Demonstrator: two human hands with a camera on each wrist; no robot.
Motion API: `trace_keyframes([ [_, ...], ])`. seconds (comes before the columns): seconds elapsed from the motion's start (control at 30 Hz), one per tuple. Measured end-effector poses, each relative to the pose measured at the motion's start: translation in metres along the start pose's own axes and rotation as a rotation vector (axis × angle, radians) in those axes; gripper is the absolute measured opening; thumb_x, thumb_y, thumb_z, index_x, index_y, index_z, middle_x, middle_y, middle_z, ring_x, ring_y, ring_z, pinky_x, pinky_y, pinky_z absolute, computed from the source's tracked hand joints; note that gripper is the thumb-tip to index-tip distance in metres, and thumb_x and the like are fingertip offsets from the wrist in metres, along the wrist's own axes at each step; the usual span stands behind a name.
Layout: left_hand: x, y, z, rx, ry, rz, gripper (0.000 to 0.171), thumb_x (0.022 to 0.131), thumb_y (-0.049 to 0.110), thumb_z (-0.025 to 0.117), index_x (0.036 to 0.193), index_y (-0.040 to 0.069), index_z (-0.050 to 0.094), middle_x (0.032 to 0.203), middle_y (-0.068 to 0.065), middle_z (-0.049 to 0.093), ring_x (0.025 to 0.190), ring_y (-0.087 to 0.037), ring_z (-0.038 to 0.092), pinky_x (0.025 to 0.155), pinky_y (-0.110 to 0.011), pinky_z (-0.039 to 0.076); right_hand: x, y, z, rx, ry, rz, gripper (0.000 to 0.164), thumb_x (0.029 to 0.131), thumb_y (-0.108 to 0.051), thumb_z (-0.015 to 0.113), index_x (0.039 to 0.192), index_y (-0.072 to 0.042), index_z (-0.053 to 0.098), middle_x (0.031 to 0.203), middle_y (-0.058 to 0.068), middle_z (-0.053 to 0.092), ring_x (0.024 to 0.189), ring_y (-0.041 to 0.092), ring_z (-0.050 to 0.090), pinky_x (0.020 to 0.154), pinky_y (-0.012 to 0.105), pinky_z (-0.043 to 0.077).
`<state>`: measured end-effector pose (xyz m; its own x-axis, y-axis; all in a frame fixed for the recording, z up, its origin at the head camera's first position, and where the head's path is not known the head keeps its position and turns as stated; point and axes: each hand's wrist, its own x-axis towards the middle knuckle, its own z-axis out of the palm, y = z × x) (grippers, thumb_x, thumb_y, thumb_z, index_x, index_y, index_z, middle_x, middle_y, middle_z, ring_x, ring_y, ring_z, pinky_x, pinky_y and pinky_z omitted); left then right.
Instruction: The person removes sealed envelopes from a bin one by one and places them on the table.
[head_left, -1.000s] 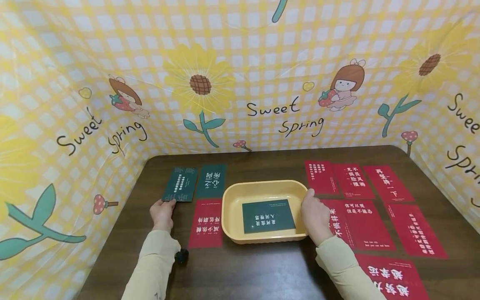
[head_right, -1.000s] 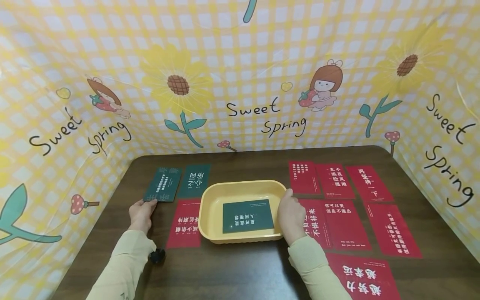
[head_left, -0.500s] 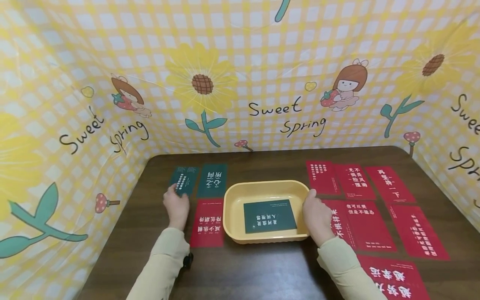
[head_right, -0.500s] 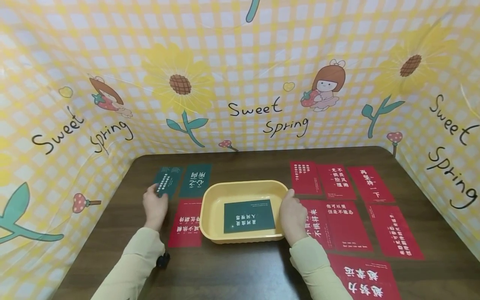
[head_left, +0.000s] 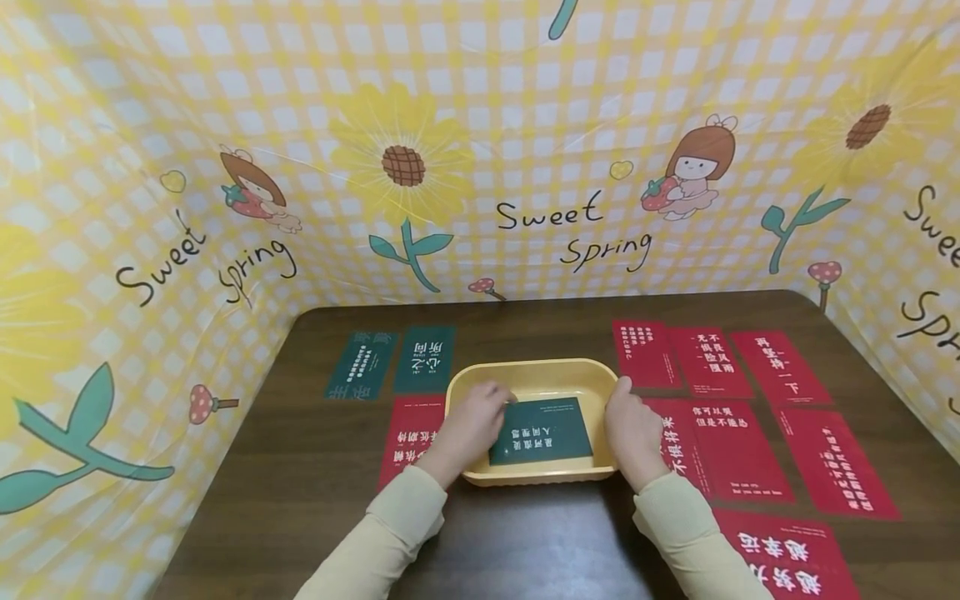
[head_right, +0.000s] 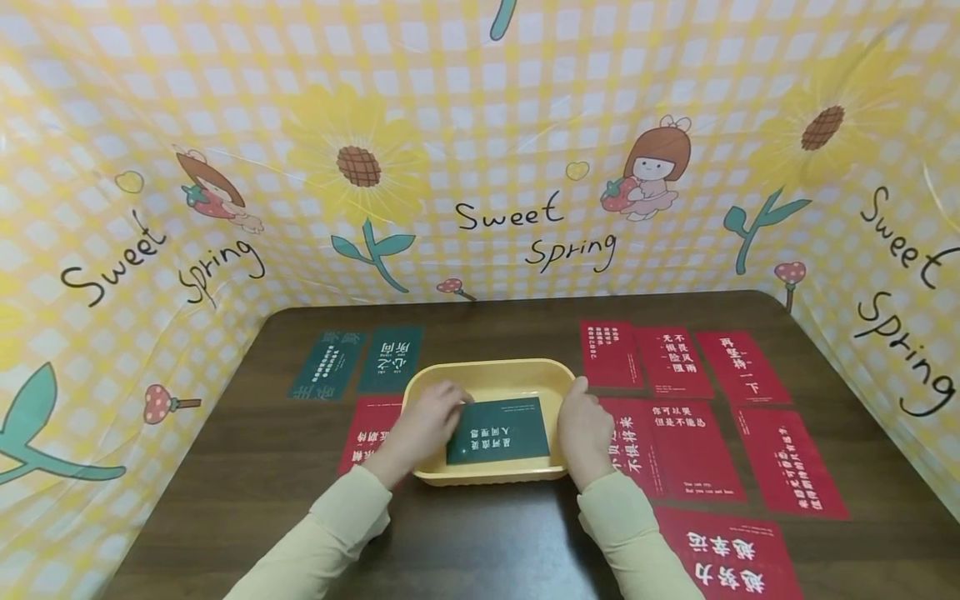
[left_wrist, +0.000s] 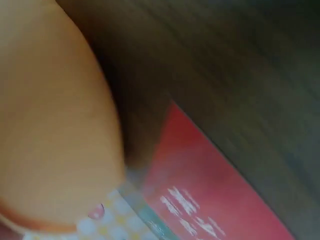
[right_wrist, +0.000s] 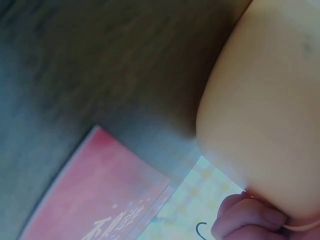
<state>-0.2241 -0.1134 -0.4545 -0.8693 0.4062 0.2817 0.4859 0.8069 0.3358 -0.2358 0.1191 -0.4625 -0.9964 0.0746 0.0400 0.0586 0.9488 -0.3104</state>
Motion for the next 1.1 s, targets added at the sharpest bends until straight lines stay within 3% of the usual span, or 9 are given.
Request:
trace_keyframes([
  [0.07,-0.0003,0.0049,0.0034,0.017,-0.143,-0.001,0.026,0.091,0.015,0.069,0.116,0.007,0.068,0.114,-0.010,0.060,0.107,-0.025,0.056,0.097,-0.038,0.046,0.0001,0.0001,0.0005,-0.003,0.006,-0.006,0.008,0.096,0.003,0.044,0.098,0.007,0.038,0.065,0.021,0.052,0.064,0.042,0.063,0.058,0.052,0.053],
  [0.17,-0.0008,0.0075,0.0067,0.053,-0.300,-0.038,0.049,0.088,0.034,0.072,0.131,0.011,0.062,0.130,-0.013,0.054,0.118,-0.028,0.051,0.104,-0.040,0.039,0.0001,0.0000,0.0002,0.001,0.004,-0.007,0.009,0.096,0.003,0.046,0.098,0.006,0.038,0.065,0.020,0.052,0.064,0.042,0.063,0.058,0.052,0.053],
  [0.3,-0.0007,0.0069,0.0090,0.051,-0.398,-0.096,0.067,0.085,0.044,0.073,0.139,0.011,0.053,0.141,-0.018,0.046,0.127,-0.033,0.045,0.107,-0.042,0.035,0.0000,-0.0004,-0.0009,0.004,-0.001,-0.009,0.010,0.095,0.004,0.046,0.097,0.006,0.037,0.066,0.021,0.052,0.065,0.043,0.063,0.058,0.052,0.053],
  [0.47,-0.0001,0.0063,0.0093,0.011,-0.444,-0.125,0.076,0.082,0.048,0.075,0.143,0.010,0.049,0.145,-0.019,0.041,0.132,-0.034,0.040,0.108,-0.044,0.033,0.0000,-0.0008,-0.0008,-0.002,0.017,-0.011,0.006,0.095,0.005,0.043,0.097,0.006,0.037,0.066,0.023,0.054,0.066,0.044,0.064,0.058,0.053,0.052],
  [0.67,0.0003,0.0059,0.0104,0.039,-0.486,-0.125,0.083,0.078,0.051,0.077,0.145,0.013,0.047,0.149,-0.019,0.036,0.136,-0.034,0.035,0.110,-0.045,0.030,0.0004,-0.0004,0.0010,-0.006,0.044,-0.018,0.004,0.096,0.004,0.040,0.095,0.007,0.038,0.066,0.024,0.055,0.064,0.043,0.064,0.056,0.053,0.052],
  [1.1,0.0000,0.0073,0.0106,0.007,-0.507,-0.210,0.082,0.084,0.054,0.068,0.150,0.015,0.038,0.154,-0.020,0.027,0.141,-0.036,0.026,0.109,-0.051,0.031,0.0003,-0.0009,0.0011,0.001,0.053,-0.014,0.004,0.097,0.004,0.037,0.093,0.005,0.037,0.065,0.023,0.055,0.064,0.043,0.064,0.056,0.053,0.052],
])
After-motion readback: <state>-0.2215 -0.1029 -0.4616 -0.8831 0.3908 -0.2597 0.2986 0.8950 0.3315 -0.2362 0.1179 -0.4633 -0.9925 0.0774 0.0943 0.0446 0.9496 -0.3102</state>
